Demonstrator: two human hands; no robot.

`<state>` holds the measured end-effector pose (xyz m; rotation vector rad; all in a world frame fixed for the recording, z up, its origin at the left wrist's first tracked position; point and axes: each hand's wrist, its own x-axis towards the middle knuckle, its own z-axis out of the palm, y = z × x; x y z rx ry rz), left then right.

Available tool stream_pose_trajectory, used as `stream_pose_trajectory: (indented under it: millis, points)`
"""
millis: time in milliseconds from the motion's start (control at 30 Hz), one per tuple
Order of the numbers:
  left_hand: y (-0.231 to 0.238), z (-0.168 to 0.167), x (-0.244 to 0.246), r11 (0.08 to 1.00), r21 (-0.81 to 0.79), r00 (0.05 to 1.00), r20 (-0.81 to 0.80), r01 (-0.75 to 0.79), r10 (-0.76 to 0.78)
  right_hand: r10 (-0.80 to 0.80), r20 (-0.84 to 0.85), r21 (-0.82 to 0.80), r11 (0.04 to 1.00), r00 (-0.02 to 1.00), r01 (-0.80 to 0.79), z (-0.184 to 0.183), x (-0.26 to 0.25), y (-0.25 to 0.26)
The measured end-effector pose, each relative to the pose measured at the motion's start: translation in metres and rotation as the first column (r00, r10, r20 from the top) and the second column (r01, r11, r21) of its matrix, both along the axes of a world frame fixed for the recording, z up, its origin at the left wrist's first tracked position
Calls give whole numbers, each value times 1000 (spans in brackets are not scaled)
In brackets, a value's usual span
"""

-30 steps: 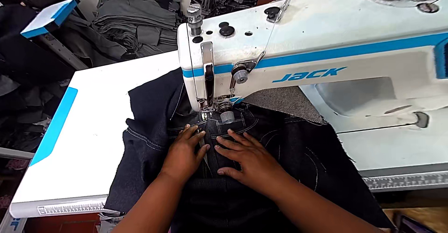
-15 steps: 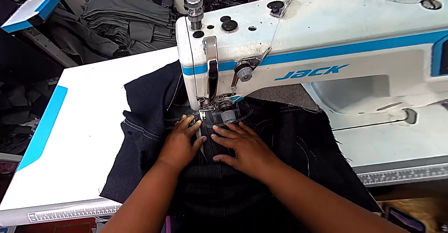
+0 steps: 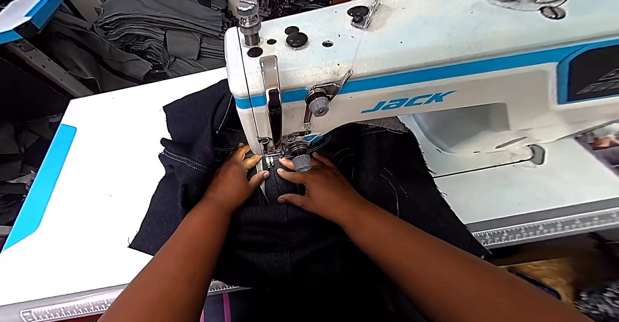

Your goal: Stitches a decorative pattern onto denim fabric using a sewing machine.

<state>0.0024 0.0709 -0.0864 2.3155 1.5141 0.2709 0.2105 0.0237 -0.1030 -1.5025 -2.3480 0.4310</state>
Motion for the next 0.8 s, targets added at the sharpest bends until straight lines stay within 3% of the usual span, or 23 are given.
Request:
stream_pose_trajectory:
  millis: [67,233,433,600,700,800]
  points:
    - [8,5,0,999,-33,999,-39,1,-2,-4,-1,16,1000,1000,4,2,-2,8]
    - [19,17,0,991,-133,989,-144,15,-34,-18,143,-239,970,990,52,30,-9,16]
    - [24,36,10,957,-286,940,-336,-40,-61,-21,200,-280,957,980,78,35,-14,9]
    - [-56,43,3,905,-391,883,-468,-168,-38,91,234,-356,934,968,-2,32,3,-29]
    - [-105,48,-5,872,-427,792,-606,-240,-78,111,252,-407,913,961,2,30,20,-51]
    - [-113,60,0,844,-460,790,-608,-276,-73,93,270,-449,893,958,40,40,19,-54]
